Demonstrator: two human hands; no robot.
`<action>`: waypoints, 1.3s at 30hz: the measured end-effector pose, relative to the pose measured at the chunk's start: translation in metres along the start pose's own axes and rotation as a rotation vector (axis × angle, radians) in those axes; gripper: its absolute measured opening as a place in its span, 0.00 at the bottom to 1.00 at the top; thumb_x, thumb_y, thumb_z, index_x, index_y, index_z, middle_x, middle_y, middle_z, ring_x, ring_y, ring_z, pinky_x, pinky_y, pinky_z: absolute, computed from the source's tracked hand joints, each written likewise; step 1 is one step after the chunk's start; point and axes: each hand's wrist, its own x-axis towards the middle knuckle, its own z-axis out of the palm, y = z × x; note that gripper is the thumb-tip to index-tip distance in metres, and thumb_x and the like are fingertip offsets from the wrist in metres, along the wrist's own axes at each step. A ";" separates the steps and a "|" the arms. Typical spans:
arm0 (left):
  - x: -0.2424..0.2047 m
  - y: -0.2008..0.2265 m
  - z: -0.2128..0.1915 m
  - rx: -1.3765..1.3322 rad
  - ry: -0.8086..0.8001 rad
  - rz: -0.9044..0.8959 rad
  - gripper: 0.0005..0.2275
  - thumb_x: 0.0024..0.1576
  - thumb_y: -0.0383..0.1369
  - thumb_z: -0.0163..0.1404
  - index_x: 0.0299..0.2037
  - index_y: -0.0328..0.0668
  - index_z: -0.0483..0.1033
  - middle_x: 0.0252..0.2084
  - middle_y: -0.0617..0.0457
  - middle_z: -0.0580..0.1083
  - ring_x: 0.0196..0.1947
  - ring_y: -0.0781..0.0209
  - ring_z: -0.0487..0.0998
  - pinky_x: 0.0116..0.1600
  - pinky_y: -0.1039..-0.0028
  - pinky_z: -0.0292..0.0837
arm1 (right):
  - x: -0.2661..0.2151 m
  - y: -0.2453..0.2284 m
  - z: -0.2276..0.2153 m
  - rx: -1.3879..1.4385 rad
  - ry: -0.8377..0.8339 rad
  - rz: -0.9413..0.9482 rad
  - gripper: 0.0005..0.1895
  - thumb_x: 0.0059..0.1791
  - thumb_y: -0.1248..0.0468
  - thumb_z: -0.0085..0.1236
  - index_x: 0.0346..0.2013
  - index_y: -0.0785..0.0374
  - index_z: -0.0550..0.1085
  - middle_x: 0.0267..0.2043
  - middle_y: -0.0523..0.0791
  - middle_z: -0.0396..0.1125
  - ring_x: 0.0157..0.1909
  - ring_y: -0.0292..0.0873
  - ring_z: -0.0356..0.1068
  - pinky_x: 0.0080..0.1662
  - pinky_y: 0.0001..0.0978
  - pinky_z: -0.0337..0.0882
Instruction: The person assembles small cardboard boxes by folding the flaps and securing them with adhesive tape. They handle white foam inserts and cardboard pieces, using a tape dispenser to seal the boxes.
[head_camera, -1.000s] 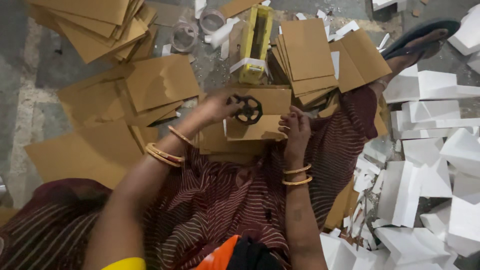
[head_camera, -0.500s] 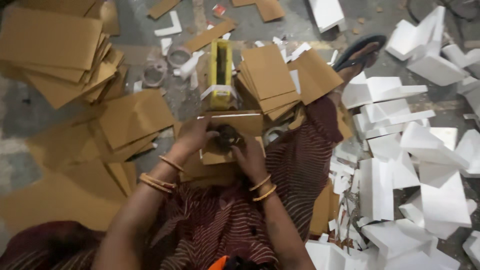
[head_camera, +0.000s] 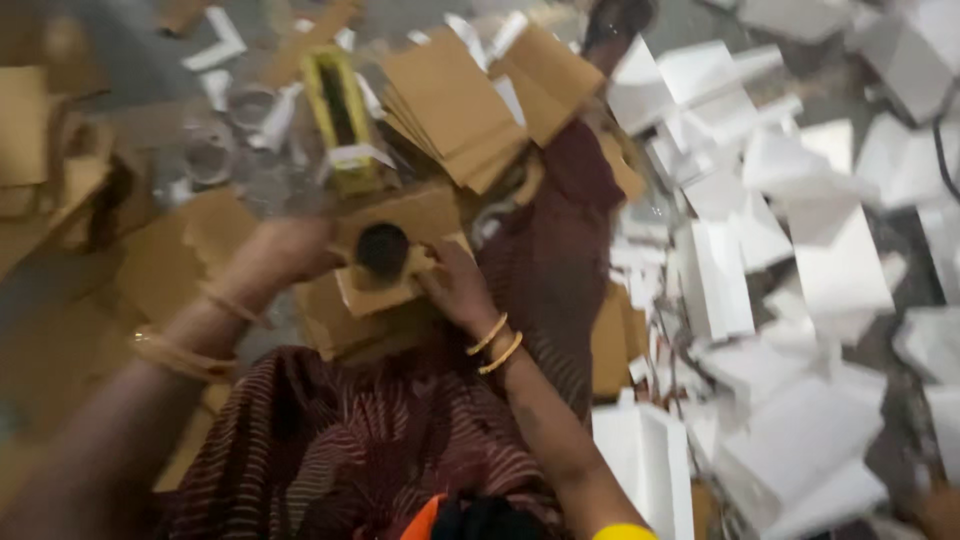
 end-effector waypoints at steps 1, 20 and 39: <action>-0.010 0.004 -0.015 0.067 0.022 0.051 0.19 0.57 0.46 0.56 0.53 0.46 0.79 0.48 0.44 0.79 0.48 0.48 0.81 0.52 0.60 0.78 | -0.004 -0.007 -0.011 0.067 -0.010 0.047 0.24 0.50 0.62 0.61 0.59 0.66 0.69 0.54 0.53 0.67 0.54 0.50 0.70 0.52 0.40 0.73; -0.025 0.091 -0.045 0.322 0.020 0.314 0.16 0.57 0.46 0.54 0.49 0.48 0.75 0.43 0.49 0.80 0.44 0.49 0.82 0.46 0.59 0.79 | -0.304 0.199 -0.249 -0.114 0.247 0.985 0.29 0.40 0.55 0.65 0.54 0.60 0.70 0.38 0.54 0.75 0.41 0.57 0.76 0.43 0.47 0.72; -0.006 0.102 -0.009 0.278 0.020 0.414 0.17 0.53 0.42 0.58 0.46 0.40 0.75 0.42 0.45 0.79 0.45 0.46 0.80 0.47 0.58 0.77 | -0.377 0.160 -0.287 -0.641 0.520 0.960 0.21 0.52 0.52 0.59 0.53 0.62 0.77 0.47 0.54 0.75 0.49 0.56 0.75 0.50 0.46 0.72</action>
